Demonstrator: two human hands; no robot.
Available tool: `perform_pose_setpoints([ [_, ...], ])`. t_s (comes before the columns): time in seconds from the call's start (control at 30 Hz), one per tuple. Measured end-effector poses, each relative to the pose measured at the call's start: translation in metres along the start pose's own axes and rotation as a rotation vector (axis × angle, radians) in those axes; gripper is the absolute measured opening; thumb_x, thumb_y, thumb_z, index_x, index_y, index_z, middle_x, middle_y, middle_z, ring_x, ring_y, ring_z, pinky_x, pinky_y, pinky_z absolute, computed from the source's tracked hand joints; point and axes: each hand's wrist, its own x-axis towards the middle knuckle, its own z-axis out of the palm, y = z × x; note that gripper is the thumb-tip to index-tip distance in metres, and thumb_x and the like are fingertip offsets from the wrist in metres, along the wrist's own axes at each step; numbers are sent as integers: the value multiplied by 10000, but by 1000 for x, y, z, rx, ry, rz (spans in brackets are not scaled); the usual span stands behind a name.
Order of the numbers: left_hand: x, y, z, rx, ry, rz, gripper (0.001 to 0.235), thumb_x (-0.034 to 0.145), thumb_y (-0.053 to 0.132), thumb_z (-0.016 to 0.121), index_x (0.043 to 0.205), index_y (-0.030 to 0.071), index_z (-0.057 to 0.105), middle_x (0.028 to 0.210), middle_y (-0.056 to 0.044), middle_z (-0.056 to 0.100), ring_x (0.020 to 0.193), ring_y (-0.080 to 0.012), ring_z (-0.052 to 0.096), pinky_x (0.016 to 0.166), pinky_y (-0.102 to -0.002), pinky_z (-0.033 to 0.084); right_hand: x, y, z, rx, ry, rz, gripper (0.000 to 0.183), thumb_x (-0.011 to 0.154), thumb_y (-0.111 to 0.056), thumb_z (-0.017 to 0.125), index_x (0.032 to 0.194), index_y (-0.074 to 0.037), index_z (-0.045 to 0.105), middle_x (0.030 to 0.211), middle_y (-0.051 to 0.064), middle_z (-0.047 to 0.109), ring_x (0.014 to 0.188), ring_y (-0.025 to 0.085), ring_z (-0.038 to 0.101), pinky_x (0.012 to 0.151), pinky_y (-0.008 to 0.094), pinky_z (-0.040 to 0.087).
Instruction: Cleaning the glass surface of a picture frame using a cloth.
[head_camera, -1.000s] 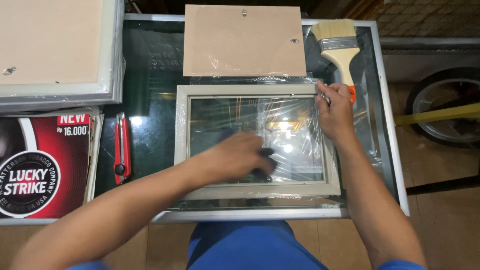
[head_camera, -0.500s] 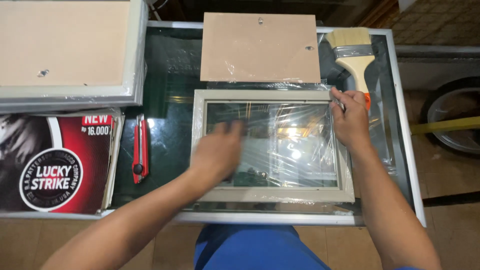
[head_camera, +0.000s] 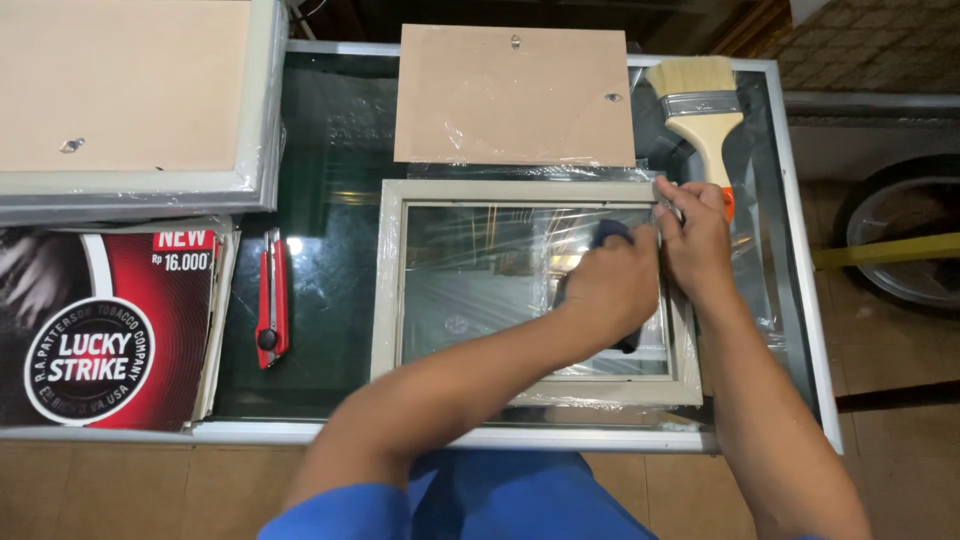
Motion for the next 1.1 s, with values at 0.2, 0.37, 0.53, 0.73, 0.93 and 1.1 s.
perform_pose_setpoints([
  [0.2, -12, -48, -79, -112, -537, -288, 357, 957, 47, 491, 1311, 66, 528, 1005, -260, 709, 876, -503, 752, 679, -624, 603, -2, 2, 4, -3, 1, 49, 405, 998, -109, 700, 1396, -181, 700, 1205, 133, 572, 1143, 362, 606, 995, 431, 482],
  [0.37, -66, -152, -144, 384, -315, -323, 328, 977, 232, 552, 1252, 53, 562, 901, -205, 705, 723, -446, 759, 555, -567, 597, -1, -6, 4, 19, 18, 56, 404, 992, -81, 701, 1387, -162, 705, 1209, 170, 576, 1139, 394, 607, 980, 451, 484],
  [0.53, -36, -131, -130, 273, -399, -469, 296, 961, 173, 491, 1228, 44, 491, 939, -233, 693, 803, -510, 747, 644, -598, 606, 0, -6, 3, 42, 30, 55, 392, 986, -58, 696, 1367, -148, 712, 1202, 162, 583, 1131, 382, 616, 992, 442, 481],
  [0.73, 18, -26, -28, -55, -464, -280, 296, 980, 107, 488, 1238, -36, 506, 951, -249, 705, 844, -501, 754, 670, -591, 612, 1, 0, 2, 19, 13, 4, 388, 988, -70, 710, 1367, -153, 714, 1184, 157, 579, 1121, 385, 612, 990, 442, 484],
  [0.93, 14, -33, -54, -131, -424, -165, 290, 942, 115, 429, 1200, 5, 499, 925, -239, 697, 814, -498, 756, 651, -625, 598, 0, 10, -2, -115, -29, -45, 391, 987, -161, 732, 1372, -228, 715, 1162, 100, 598, 1160, 329, 598, 1079, 448, 396],
  [1.1, -30, -127, -150, 176, -541, -456, 385, 994, 84, 382, 1344, -25, 499, 964, -290, 727, 885, -488, 760, 666, -613, 596, 2, 17, 0, -109, -38, -36, 406, 981, -138, 733, 1379, -219, 713, 1180, 109, 609, 1155, 336, 598, 1040, 423, 433],
])
